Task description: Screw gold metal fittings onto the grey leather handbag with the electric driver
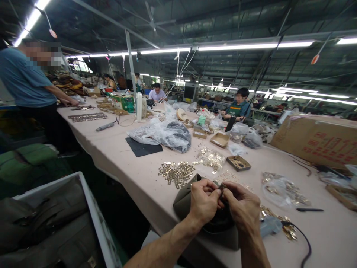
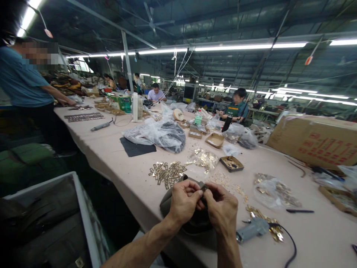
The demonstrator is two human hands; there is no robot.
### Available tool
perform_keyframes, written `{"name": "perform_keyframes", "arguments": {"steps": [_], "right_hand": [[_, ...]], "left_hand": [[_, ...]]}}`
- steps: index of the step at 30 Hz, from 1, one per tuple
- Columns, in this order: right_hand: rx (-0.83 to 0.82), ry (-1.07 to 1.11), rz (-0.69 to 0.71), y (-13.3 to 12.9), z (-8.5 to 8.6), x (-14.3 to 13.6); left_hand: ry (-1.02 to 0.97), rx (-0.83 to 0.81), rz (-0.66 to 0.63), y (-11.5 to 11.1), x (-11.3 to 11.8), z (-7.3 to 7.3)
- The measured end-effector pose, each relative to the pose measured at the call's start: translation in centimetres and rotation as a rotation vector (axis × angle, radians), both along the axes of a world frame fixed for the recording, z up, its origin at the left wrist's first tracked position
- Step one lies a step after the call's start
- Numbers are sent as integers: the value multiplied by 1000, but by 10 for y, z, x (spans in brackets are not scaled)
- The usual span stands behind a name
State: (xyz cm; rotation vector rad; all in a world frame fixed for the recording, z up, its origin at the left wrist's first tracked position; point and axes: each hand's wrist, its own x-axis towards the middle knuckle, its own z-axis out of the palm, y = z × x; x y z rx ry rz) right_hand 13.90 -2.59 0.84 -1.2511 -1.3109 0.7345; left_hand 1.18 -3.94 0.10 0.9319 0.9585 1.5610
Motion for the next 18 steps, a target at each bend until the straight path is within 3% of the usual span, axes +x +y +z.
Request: {"name": "perform_keyframes", "arguments": {"steps": [7,18], "right_hand": [[-16,10,49,-1,1,2],[55,-33,5,2,7,1]], "left_hand": [[4,3,-3,0,0,-3],[10,49,-89,3,-6,-5]]}}
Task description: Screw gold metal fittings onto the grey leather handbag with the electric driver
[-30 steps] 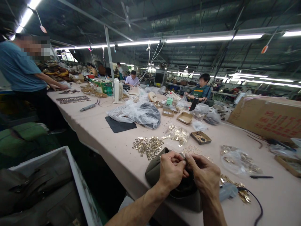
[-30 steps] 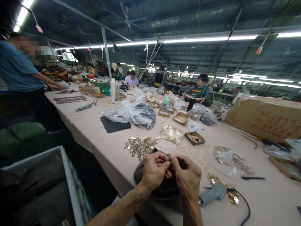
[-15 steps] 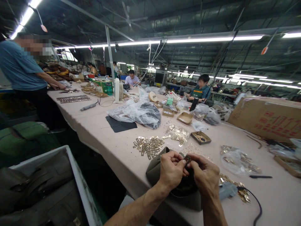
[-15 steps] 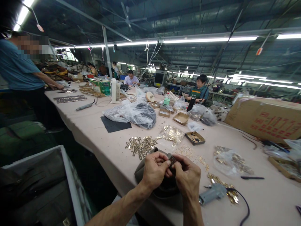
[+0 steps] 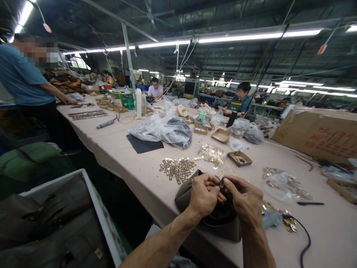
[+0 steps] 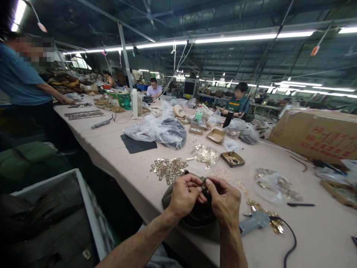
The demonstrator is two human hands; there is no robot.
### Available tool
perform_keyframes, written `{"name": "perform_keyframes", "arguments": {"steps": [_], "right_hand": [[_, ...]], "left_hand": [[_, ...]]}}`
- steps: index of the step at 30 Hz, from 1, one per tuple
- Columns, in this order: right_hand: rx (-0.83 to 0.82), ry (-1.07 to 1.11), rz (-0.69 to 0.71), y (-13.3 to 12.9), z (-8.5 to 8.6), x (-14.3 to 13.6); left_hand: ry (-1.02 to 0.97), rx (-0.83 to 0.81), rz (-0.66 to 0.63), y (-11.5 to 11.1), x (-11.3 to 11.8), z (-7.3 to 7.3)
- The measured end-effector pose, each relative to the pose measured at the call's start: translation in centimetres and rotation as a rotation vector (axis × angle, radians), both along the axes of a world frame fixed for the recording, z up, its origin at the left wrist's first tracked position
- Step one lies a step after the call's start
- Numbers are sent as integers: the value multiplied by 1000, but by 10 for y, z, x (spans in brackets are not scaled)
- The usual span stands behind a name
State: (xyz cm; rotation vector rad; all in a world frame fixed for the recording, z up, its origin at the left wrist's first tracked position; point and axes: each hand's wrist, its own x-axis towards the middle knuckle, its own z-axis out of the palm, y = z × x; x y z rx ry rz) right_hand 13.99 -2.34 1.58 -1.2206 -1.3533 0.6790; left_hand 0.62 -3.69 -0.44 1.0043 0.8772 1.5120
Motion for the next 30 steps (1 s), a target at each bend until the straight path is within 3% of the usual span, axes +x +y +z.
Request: {"name": "perform_keyframes", "arguments": {"steps": [10,17,24,30], "right_hand": [[60,-17,10,1,-6,-1],[51,-11,-13,2,-5,-1],[35,26,68,5,-11,-2],[67,25,7,5,-4,0]], "left_hand": [[63,-21,64,1,-1,0],[59,-2,38,0,-5,4],[77,-49,49,0,-8,7],[257,81,48,-4,-5,1]]}}
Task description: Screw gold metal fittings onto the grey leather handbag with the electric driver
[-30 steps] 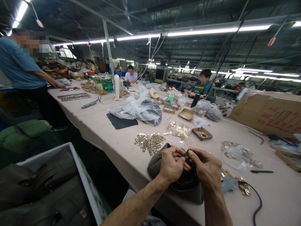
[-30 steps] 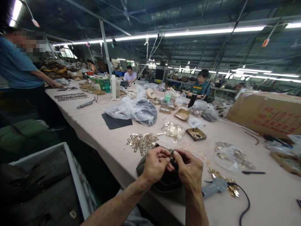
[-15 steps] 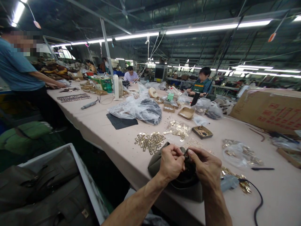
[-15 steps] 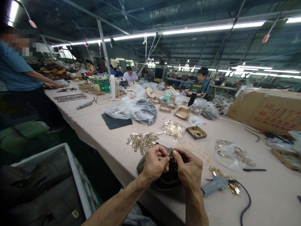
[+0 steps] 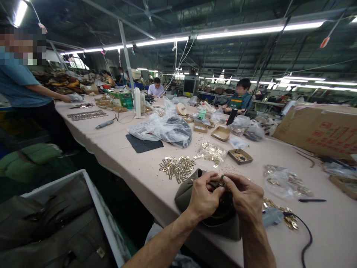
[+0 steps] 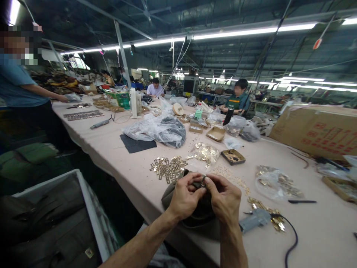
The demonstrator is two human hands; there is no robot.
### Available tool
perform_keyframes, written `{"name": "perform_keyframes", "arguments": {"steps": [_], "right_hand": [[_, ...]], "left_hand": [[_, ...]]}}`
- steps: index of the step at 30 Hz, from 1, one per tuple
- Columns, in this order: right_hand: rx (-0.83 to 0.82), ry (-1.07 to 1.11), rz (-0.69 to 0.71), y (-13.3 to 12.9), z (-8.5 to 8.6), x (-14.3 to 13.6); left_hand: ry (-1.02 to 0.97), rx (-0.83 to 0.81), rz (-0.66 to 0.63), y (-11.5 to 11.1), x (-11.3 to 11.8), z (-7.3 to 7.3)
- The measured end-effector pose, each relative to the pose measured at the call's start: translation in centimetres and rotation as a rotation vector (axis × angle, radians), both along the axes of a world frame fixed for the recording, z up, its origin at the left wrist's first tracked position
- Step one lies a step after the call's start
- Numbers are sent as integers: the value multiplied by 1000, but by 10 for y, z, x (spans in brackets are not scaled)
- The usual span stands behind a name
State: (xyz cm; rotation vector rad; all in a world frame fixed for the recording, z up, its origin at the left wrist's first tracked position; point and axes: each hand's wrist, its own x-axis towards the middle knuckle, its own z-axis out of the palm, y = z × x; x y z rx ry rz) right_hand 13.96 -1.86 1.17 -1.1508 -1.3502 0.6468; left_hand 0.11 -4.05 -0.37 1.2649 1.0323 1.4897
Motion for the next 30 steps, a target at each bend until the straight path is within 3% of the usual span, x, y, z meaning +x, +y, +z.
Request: {"name": "perform_keyframes", "arguments": {"steps": [6,12,17,22,25,30], "right_hand": [[23,4,-24,0,0,3],[-18,-192,134,2,5,9],[80,-370,101,3,9,8],[123,-336,78,3,8,4],[85,-289,71,3,5,6],[-1,-185,118,5,0,3]], "left_hand": [[-64,-14,-149,6,3,-2],[-17,-28,-143,8,5,-5],[-8,-43,-143,4,6,-5],[25,-54,-181,3,4,-7],[135,24,-224,5,1,-2],[284,183,-49,9,1,1]]}}
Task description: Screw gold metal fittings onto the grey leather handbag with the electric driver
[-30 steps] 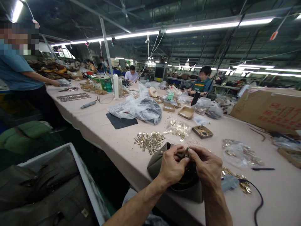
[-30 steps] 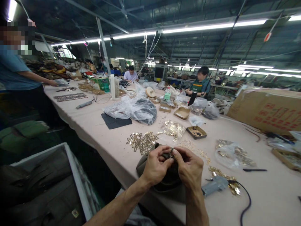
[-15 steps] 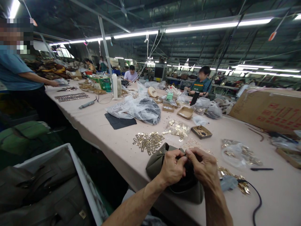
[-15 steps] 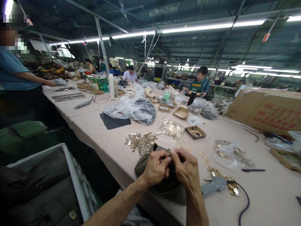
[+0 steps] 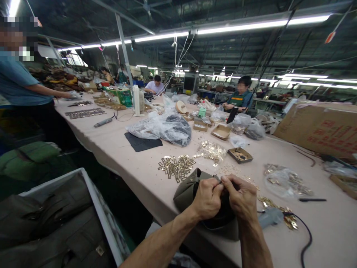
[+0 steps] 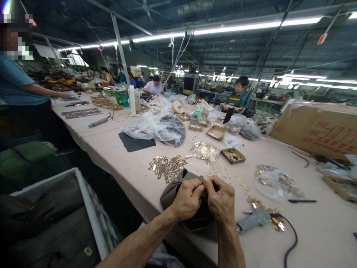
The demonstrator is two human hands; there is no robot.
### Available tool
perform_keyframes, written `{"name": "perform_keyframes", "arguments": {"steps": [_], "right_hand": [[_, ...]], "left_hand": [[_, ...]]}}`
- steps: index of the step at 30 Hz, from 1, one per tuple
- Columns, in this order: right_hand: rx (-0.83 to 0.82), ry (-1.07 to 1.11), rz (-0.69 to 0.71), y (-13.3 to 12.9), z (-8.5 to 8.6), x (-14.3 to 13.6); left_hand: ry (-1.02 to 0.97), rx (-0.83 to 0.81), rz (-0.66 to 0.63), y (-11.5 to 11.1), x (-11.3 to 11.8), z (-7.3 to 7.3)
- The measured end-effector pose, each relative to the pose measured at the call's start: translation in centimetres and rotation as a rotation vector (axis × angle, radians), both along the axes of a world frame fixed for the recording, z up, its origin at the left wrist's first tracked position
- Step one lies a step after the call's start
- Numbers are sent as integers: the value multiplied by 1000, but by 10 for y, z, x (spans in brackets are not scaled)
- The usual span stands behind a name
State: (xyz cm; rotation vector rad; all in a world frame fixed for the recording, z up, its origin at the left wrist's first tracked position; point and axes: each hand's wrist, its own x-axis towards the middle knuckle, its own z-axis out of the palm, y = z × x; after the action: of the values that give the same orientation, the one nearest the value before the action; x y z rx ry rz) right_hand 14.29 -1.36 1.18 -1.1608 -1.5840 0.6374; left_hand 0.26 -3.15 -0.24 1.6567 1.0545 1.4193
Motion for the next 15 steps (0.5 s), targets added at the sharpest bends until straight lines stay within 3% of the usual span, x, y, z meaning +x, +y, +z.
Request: {"name": "perform_keyframes", "arguments": {"steps": [7,15], "right_hand": [[-134,39,42,6,-1,-4],[-89,-46,-14,10,-6,-7]], "left_hand": [[-25,-125,54,2,2,-4],[-34,-105,114,-1,5,-6]]}}
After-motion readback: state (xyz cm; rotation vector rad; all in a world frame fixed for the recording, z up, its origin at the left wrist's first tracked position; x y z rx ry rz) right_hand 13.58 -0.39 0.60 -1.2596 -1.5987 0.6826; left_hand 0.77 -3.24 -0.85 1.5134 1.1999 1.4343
